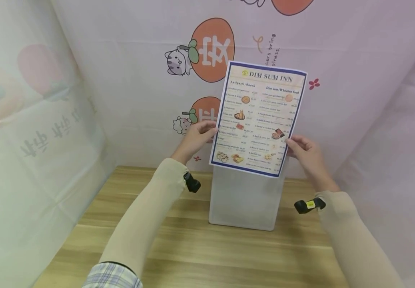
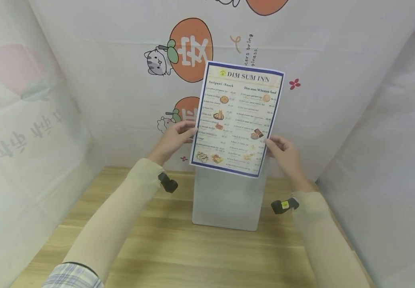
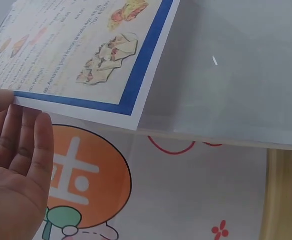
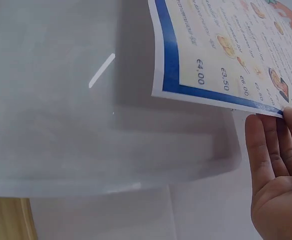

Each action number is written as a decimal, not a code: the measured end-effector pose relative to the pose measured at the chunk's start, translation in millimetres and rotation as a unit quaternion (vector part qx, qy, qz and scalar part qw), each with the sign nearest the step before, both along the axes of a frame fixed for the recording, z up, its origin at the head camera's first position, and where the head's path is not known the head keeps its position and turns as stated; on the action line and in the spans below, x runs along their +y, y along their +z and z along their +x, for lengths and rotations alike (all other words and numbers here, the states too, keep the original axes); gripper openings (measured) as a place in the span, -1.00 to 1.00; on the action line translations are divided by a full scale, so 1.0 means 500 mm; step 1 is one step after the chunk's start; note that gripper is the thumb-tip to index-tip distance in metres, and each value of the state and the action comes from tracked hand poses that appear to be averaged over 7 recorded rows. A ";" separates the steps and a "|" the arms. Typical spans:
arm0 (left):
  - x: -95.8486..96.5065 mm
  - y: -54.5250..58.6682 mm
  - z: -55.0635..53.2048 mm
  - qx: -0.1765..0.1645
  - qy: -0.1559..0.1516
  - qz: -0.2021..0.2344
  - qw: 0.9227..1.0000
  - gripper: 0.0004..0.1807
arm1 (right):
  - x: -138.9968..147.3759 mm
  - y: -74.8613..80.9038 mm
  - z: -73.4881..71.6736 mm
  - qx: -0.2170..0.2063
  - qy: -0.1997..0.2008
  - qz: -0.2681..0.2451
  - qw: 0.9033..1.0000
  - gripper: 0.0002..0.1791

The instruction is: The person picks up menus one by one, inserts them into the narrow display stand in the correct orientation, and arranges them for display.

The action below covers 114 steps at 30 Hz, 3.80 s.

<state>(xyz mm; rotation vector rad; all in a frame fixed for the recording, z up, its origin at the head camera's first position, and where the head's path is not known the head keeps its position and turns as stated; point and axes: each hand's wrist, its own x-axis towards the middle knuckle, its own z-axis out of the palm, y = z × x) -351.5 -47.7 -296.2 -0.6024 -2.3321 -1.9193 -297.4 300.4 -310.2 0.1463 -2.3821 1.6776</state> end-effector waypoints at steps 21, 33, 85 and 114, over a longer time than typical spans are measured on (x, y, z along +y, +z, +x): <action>0.078 0.081 -0.047 0.009 0.062 -0.037 0.997 -0.64 | 0.024 0.095 -0.038 0.021 -0.059 -0.057 0.996 -0.39; 0.075 0.095 -0.044 -0.032 0.038 -0.011 0.999 -0.67 | 0.015 0.100 -0.038 -0.011 -0.067 -0.132 0.989 -0.44; 0.059 0.101 -0.033 -0.034 0.010 -0.020 0.999 -0.64 | -0.001 0.102 -0.033 -0.008 -0.087 -0.135 0.987 -0.47; 0.064 0.094 -0.037 -0.021 0.018 -0.011 1.000 -0.64 | 0.012 0.099 -0.027 0.010 -0.053 -0.105 0.993 -0.47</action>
